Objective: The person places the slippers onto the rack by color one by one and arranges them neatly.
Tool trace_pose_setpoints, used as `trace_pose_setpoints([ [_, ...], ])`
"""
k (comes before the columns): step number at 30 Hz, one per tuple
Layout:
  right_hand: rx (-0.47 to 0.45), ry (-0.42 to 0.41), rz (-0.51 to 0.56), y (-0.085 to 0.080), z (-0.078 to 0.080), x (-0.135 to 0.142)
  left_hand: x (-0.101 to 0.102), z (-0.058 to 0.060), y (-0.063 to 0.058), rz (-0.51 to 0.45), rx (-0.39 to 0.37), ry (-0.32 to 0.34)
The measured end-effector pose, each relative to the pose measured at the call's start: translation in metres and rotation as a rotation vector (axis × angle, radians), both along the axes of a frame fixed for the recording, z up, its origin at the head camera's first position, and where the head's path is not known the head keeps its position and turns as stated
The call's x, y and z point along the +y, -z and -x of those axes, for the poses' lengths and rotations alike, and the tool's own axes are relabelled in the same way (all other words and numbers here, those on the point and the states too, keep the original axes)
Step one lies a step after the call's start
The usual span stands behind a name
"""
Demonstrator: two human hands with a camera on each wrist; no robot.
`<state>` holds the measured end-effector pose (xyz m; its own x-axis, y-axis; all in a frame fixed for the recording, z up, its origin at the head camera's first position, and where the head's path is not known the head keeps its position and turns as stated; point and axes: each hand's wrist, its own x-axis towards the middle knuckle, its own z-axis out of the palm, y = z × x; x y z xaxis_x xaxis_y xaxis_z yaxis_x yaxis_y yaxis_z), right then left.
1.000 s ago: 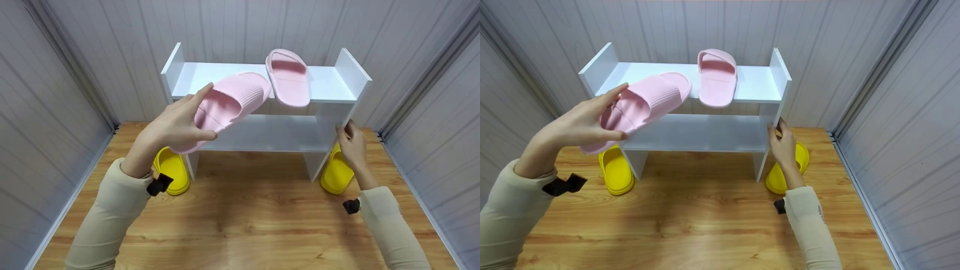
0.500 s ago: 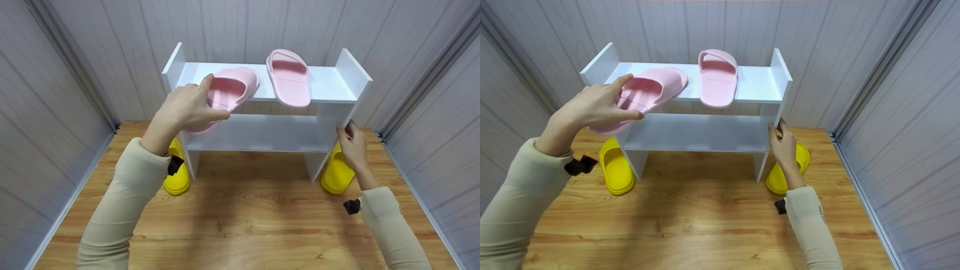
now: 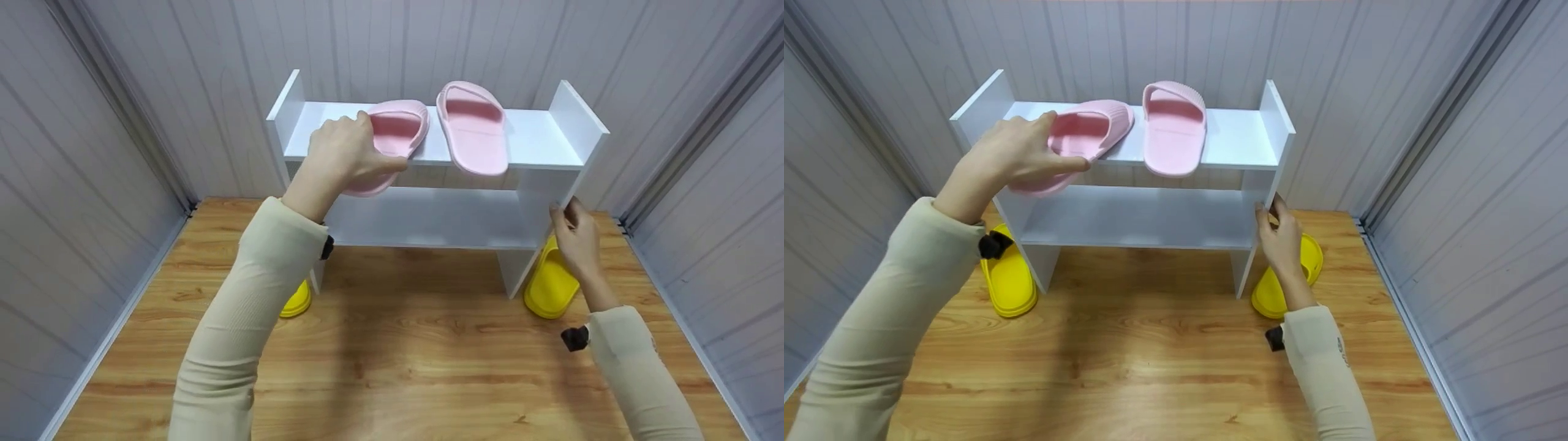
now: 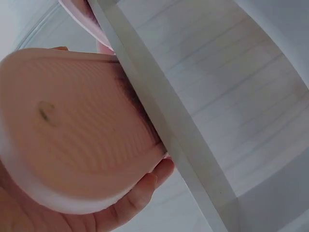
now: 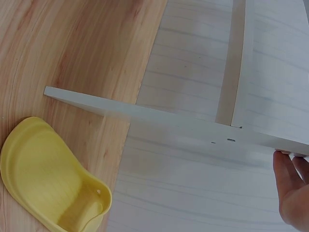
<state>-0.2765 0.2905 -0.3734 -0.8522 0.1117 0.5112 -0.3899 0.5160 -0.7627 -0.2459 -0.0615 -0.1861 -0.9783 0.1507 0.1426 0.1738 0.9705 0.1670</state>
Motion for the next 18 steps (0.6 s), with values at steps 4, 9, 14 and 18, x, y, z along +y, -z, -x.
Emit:
trace_pose_setpoints([
  [4, -0.001, -0.007, 0.007, -0.001, -0.001, 0.001, 0.013, 0.009, 0.000, 0.024, 0.005, -0.051],
  [9, -0.002, -0.004, 0.005, -0.001, -0.002, 0.002, 0.030, 0.020, -0.004, 0.082, -0.017, -0.103],
  [14, -0.006, -0.003, -0.002, -0.001, -0.003, 0.002, 0.042, 0.027, -0.004, 0.136, -0.026, -0.151],
  [18, -0.002, -0.002, -0.004, -0.001, -0.002, 0.001, 0.046, 0.031, 0.000, 0.161, -0.010, -0.170],
])
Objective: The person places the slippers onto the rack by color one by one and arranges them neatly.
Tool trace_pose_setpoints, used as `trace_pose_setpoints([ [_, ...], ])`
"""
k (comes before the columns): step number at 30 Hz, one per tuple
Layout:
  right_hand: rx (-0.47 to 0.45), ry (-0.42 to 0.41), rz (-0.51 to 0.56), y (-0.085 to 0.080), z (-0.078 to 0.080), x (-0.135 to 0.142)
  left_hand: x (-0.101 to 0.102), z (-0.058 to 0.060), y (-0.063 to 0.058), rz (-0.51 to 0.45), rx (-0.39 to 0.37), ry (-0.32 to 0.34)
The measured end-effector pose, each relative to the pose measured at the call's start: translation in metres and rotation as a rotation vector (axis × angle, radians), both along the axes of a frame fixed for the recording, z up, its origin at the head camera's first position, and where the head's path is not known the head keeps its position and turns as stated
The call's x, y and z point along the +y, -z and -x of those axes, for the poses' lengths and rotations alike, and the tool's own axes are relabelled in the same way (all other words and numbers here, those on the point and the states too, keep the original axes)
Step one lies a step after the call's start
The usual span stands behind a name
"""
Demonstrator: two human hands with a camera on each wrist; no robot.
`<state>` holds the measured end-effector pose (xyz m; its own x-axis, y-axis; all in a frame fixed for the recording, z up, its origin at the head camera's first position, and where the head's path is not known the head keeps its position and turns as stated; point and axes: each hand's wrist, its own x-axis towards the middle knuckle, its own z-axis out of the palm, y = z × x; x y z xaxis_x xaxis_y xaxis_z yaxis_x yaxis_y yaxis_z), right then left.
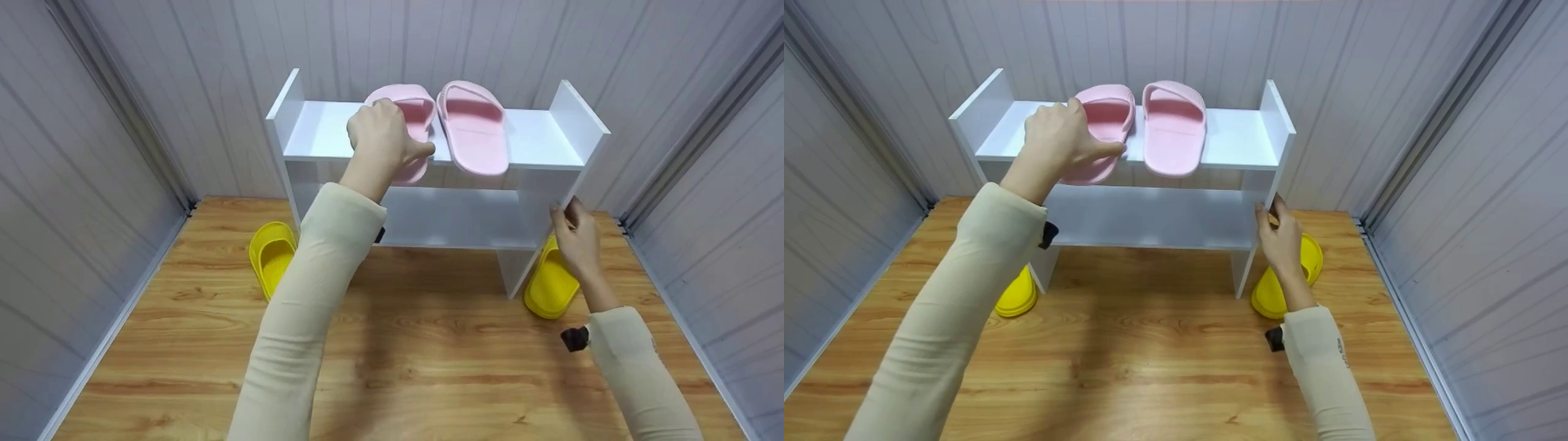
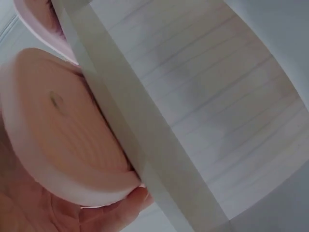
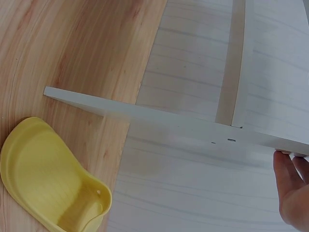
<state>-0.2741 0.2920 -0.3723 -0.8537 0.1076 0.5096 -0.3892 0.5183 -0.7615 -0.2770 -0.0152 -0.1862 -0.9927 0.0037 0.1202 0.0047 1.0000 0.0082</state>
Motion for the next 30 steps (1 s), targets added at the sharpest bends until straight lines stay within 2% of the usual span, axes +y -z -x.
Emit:
trace_pose_setpoints([
  [8, -0.010, 0.012, 0.001, 0.000, -0.001, 0.000, 0.005, 0.008, 0.005, 0.048, 0.023, -0.018],
  [13, 0.015, 0.009, 0.004, -0.001, -0.002, 0.001, 0.009, 0.012, 0.007, 0.054, 0.033, -0.033],
  [30, 0.011, 0.025, 0.011, 0.000, 0.000, 0.001, 0.011, 0.019, 0.009, 0.010, 0.051, -0.069],
])
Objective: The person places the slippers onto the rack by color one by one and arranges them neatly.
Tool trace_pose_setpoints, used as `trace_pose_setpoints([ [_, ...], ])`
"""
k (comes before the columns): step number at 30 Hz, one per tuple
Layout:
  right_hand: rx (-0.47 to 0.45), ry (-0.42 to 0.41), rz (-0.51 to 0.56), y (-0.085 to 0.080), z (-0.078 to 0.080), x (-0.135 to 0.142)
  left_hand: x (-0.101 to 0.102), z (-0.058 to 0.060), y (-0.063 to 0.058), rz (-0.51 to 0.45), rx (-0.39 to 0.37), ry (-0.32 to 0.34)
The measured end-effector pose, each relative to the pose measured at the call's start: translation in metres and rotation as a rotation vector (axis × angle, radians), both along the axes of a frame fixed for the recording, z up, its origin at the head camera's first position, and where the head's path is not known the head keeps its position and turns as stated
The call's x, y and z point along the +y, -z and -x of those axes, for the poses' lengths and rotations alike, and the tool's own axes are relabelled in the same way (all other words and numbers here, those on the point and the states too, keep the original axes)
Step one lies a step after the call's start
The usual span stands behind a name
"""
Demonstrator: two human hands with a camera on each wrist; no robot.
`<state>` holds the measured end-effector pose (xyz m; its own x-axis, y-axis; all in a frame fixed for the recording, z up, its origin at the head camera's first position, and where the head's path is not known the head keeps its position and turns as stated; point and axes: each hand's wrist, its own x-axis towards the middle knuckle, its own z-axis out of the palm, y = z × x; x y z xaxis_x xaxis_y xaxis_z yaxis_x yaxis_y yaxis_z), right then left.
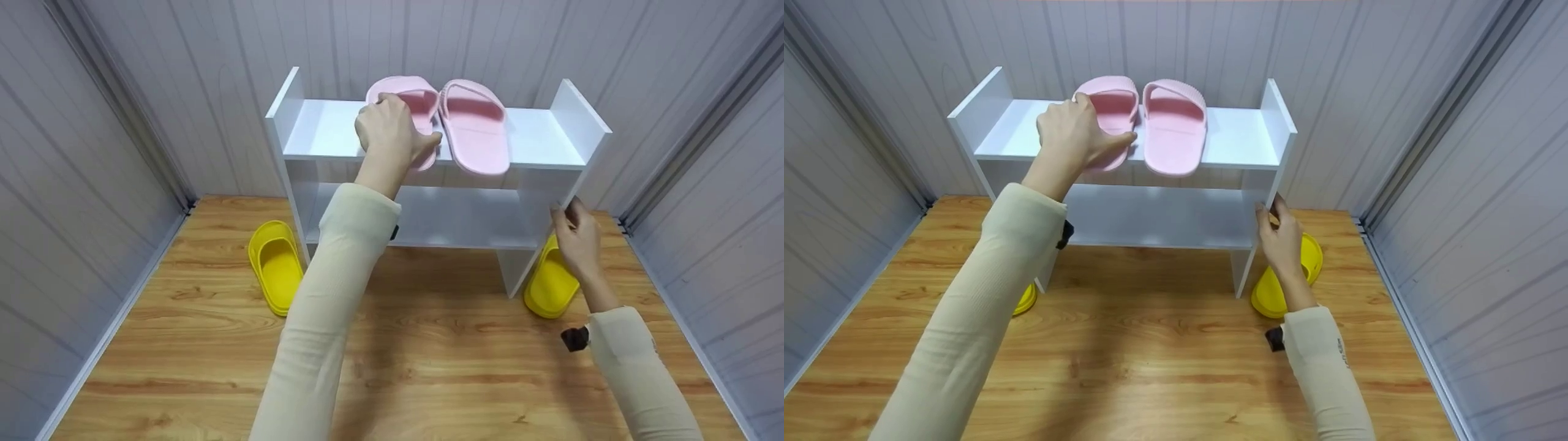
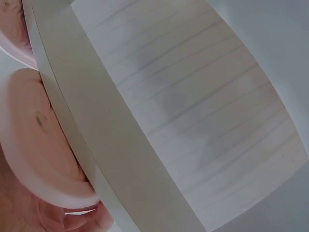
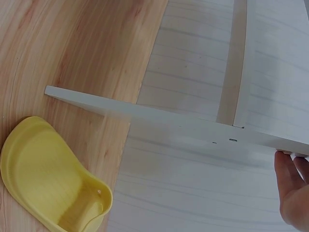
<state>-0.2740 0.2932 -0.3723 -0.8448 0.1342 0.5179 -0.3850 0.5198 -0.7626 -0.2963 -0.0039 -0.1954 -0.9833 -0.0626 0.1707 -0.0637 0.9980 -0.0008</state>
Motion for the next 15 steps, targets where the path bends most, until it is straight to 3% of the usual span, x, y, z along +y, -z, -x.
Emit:
trace_pose_setpoints([
  [7, -0.012, -0.016, 0.000, 0.000, 0.000, -0.002, -0.005, -0.003, 0.000, -0.040, 0.037, 0.013],
  [15, -0.014, -0.011, -0.006, 0.000, 0.000, 0.001, -0.019, -0.017, -0.004, -0.083, 0.223, 0.098],
])
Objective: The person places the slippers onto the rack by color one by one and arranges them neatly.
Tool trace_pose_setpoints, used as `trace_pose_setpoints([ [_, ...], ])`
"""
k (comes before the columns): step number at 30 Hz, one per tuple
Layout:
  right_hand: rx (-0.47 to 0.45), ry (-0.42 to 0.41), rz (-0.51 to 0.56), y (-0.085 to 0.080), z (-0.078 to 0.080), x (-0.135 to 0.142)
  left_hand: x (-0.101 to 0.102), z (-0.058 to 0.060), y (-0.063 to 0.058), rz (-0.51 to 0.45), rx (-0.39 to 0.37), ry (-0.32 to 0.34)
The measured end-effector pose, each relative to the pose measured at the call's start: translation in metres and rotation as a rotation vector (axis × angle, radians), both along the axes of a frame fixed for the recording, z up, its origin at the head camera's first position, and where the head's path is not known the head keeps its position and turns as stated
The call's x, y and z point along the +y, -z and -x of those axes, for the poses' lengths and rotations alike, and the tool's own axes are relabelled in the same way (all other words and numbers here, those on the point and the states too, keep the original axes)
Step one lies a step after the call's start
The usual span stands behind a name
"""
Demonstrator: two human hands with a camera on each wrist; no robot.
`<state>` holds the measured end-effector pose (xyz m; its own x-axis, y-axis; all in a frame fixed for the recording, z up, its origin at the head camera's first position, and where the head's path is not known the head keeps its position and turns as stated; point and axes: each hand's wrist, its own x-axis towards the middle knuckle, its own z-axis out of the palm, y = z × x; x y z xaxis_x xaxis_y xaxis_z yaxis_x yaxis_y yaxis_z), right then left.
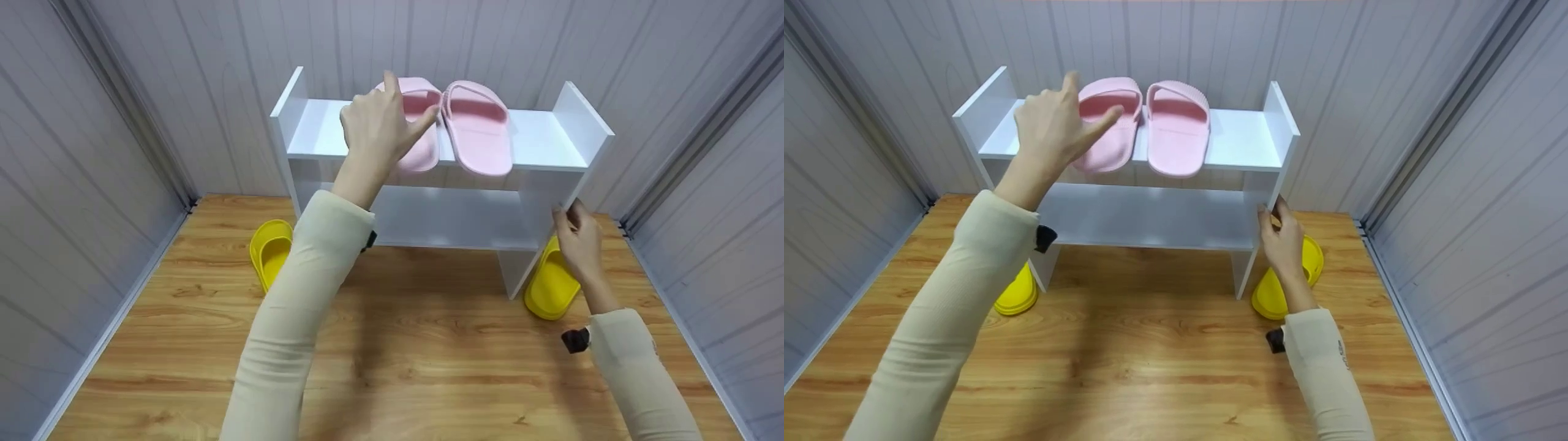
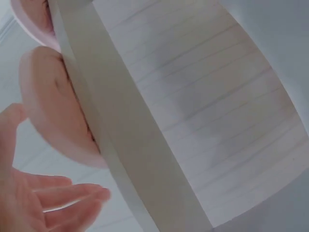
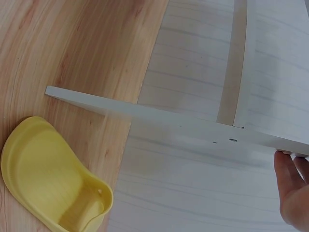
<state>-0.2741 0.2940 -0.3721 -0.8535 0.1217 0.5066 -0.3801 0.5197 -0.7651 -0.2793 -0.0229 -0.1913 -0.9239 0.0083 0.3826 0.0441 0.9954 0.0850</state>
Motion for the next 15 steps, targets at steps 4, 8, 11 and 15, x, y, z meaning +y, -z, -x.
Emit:
trace_pose_setpoints([
  [4, 0.002, 0.007, -0.005, -0.001, -0.001, 0.002, -0.013, -0.010, -0.001, -0.081, 0.176, 0.100],
  [8, 0.009, 0.013, -0.006, -0.002, 0.000, 0.003, -0.031, -0.017, 0.004, -0.187, 0.398, 0.221],
  [11, 0.007, 0.014, -0.004, -0.003, 0.000, 0.003, -0.048, -0.020, 0.010, -0.254, 0.546, 0.298],
  [15, 0.004, 0.011, -0.001, -0.003, -0.001, 0.004, -0.070, -0.024, 0.023, -0.324, 0.679, 0.342],
])
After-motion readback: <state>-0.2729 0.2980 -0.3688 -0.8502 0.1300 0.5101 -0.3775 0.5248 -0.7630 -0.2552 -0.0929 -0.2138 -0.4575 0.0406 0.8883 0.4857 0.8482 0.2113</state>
